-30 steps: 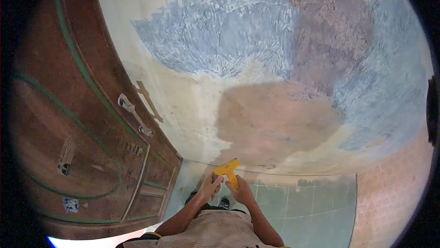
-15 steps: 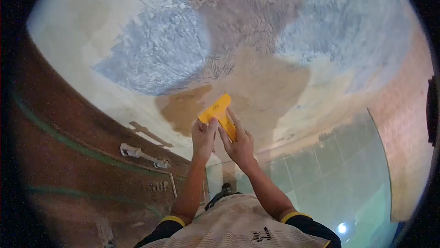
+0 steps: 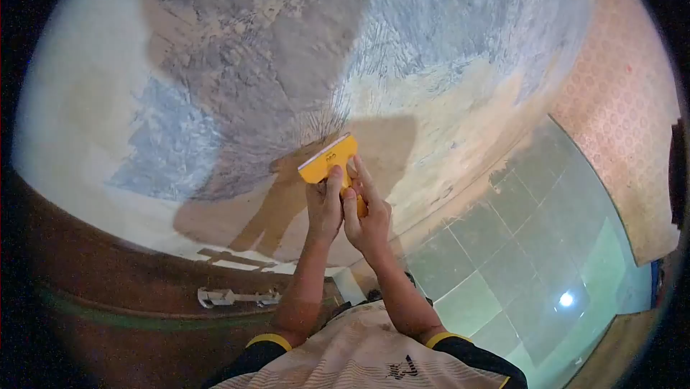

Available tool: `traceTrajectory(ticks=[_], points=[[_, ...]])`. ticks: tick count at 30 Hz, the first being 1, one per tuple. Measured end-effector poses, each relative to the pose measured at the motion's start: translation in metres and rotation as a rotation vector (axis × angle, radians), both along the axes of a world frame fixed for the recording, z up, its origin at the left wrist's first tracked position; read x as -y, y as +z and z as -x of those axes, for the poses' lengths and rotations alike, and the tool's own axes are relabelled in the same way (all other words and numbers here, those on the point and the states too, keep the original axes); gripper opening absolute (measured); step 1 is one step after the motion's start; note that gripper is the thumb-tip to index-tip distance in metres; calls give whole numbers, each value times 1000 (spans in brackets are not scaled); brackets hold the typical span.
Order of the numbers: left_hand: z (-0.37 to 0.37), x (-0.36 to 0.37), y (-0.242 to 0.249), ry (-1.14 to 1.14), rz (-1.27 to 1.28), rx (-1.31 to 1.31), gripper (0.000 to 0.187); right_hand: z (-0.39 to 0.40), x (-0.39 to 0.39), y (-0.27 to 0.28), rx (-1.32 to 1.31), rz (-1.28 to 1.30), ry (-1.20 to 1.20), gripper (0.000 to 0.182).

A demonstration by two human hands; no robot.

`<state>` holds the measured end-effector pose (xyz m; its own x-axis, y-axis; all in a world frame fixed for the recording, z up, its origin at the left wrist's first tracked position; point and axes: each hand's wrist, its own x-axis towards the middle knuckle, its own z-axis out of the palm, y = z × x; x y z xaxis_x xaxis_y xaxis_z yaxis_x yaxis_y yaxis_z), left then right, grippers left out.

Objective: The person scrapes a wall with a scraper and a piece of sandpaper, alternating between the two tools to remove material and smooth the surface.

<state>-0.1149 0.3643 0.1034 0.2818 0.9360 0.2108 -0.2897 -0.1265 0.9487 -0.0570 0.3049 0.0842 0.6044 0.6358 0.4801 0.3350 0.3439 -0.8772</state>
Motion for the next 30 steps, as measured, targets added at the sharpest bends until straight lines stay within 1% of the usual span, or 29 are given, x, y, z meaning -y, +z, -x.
traceTrajectory(ticks=[2, 3, 5, 6, 8, 9, 11, 13, 15, 17, 19, 21, 22, 23, 24, 25, 27, 28, 30], points=[[-4, -6, -7, 84, -108, -2, 26, 1, -6, -6, 16, -41, -29, 47], [-5, -11, -8, 72, -113, -5, 26, 2, -9, -4, 32, -77, -48, 44], [-4, -19, -11, 95, -23, -61, 28, 2, -17, 2, 13, -74, -58, 42], [-2, -25, -18, 86, -23, -68, 28, 3, -21, 5, -6, -70, -61, 41], [-1, -39, -33, 82, -278, -217, 30, 4, -27, 4, -50, -86, -53, 39], [-2, -37, -30, 75, -274, -218, 30, 5, -28, 1, -87, -95, -29, 37], [-2, -29, -15, 43, 2, -101, 31, 1, -26, 2, -82, -70, -16, 37], [-5, -27, -9, 69, -6, -84, 31, 2, -29, 2, -71, -48, 3, 38], [-5, -29, -11, 80, -9, -78, 32, 5, -33, -3, -92, -103, -36, 38], [-1, -31, -19, 47, -10, -211, 34, 1, -30, -9, -85, -73, -19, 38], [-4, -21, -26, 76, -46, -161, 34, -3, -28, -11, -72, -61, 8, 37], [-10, -26, -25, 101, -103, -99, 35, -7, -26, -6, 39, -20, -10, 36], [-11, -30, -25, 106, -61, -121, 35, -10, -28, -1, 40, -25, -13, 36], [-9, -32, -25, 110, -12, -151, 35, -11, -30, 5, -20, 30, -14, 36], [-9, -33, -19, 117, -79, -281, 34, -11, -29, 10, -79, 89, -11, 36], [-9, -30, -21, 119, -74, -284, 34, -10, -30, 4, -81, 94, -7, 36], [-14, -27, -22, 124, -97, -159, 33, -12, -36, -4, 31, -162, -101, 38], [-15, -26, -20, 123, -98, -155, 33, -12, -35, -4, 35, -164, -102, 38], [-17, -25, -14, 85, -25, -114, 31, -14, -33, -2, 0, -83, -83, 38]])
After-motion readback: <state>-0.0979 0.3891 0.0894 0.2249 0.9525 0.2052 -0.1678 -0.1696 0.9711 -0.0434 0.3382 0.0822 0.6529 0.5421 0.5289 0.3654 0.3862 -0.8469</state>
